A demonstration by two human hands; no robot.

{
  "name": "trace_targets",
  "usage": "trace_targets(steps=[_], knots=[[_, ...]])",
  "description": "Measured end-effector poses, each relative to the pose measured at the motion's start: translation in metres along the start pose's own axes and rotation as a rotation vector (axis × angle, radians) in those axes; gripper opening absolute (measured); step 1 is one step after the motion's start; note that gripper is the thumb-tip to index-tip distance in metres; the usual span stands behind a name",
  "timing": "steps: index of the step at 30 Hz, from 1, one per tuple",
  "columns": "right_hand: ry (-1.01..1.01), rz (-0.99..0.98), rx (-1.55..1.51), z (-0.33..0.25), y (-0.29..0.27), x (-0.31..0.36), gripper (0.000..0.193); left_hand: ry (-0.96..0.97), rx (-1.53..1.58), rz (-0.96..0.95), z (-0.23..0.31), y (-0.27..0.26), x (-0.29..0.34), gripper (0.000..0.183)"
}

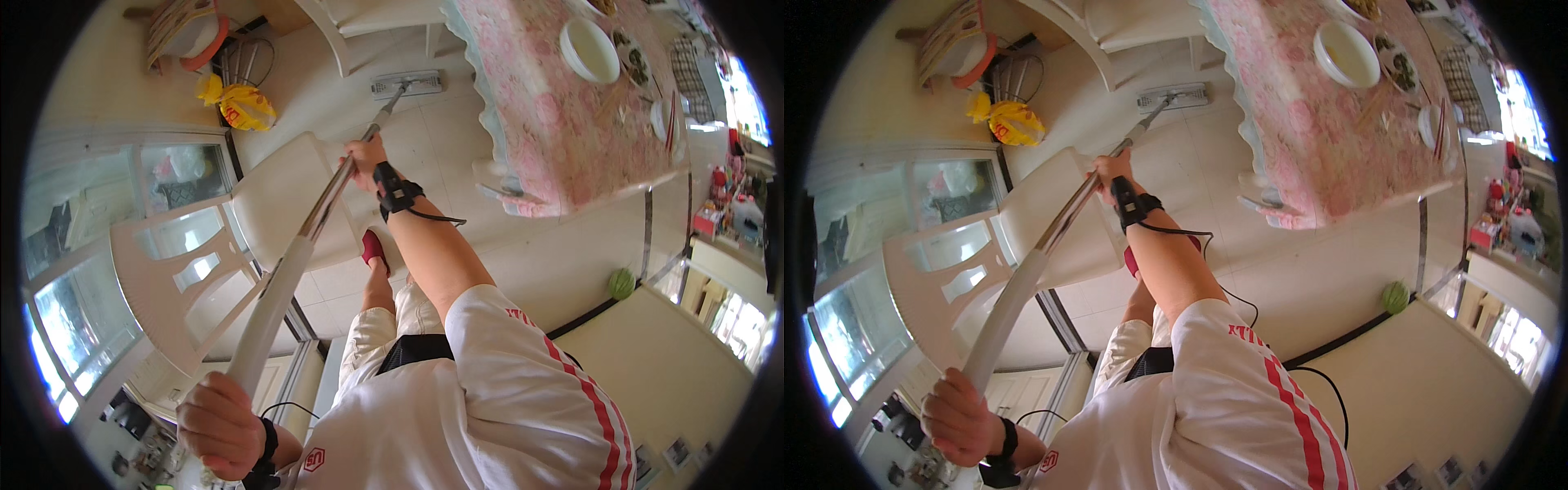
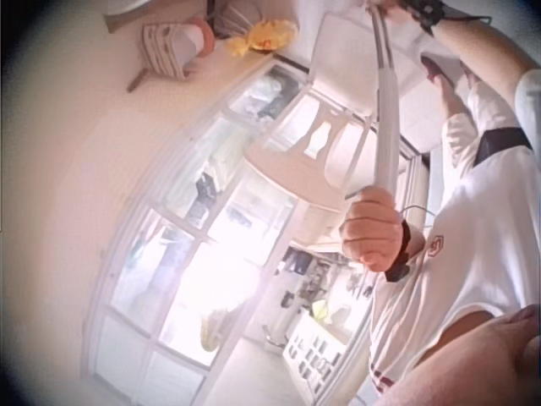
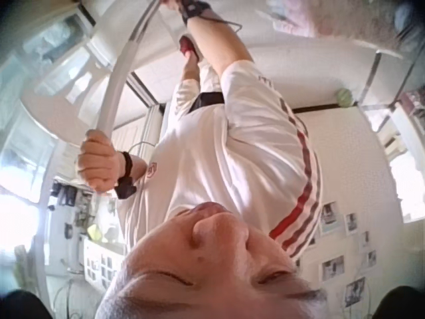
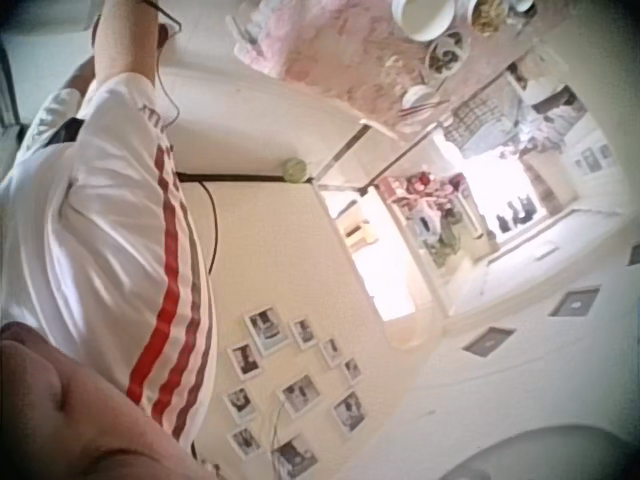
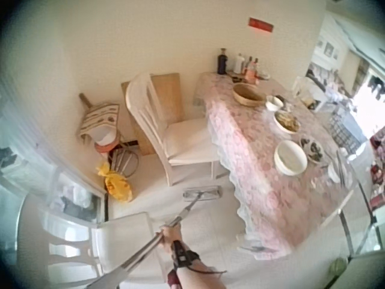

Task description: The person mops the tiled floor using a long-handled mop, moving around a dining table and chairs. They reposition a chair to access the area underneath and continue mopping the surrounding floor space.

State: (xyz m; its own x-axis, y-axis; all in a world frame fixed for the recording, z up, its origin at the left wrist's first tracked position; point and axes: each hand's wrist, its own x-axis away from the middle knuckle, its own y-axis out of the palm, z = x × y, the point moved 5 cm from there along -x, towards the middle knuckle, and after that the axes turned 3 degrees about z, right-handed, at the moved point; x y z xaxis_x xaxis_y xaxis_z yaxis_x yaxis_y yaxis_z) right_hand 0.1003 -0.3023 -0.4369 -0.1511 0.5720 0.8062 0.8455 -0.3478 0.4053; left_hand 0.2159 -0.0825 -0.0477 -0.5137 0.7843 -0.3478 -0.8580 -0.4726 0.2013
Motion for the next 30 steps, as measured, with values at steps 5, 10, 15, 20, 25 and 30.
trace_targets(steps=[5, 10, 15, 20, 25, 30], knots=[[0.062, -0.079, 0.158, 0.035, -0.002, 0.049, 0.070, 0.009, 0.083, -0.131, 0.048, -0.021, -0.023, 0.038], [0.219, 0.056, 0.124, 0.080, -0.013, 0.122, 0.100, -0.071, 0.156, -0.092, 0.085, -0.075, -0.049, 0.032], [0.336, 0.118, 0.191, 0.101, -0.030, 0.165, 0.100, -0.067, -0.175, -0.050, 0.090, -0.133, -0.077, 0.027], [0.291, 0.263, 0.222, 0.123, -0.058, 0.158, 0.094, -0.298, 0.188, -0.138, 0.050, -0.124, -0.073, 0.037], [0.307, 0.368, 0.115, 0.167, -0.120, 0.128, 0.041, -0.371, 0.299, 0.100, -0.002, -0.118, -0.043, 0.042], [0.295, 0.271, -0.022, 0.200, -0.223, 0.072, 0.019, -0.447, 0.031, 0.044, -0.035, -0.106, 0.002, 0.042]])
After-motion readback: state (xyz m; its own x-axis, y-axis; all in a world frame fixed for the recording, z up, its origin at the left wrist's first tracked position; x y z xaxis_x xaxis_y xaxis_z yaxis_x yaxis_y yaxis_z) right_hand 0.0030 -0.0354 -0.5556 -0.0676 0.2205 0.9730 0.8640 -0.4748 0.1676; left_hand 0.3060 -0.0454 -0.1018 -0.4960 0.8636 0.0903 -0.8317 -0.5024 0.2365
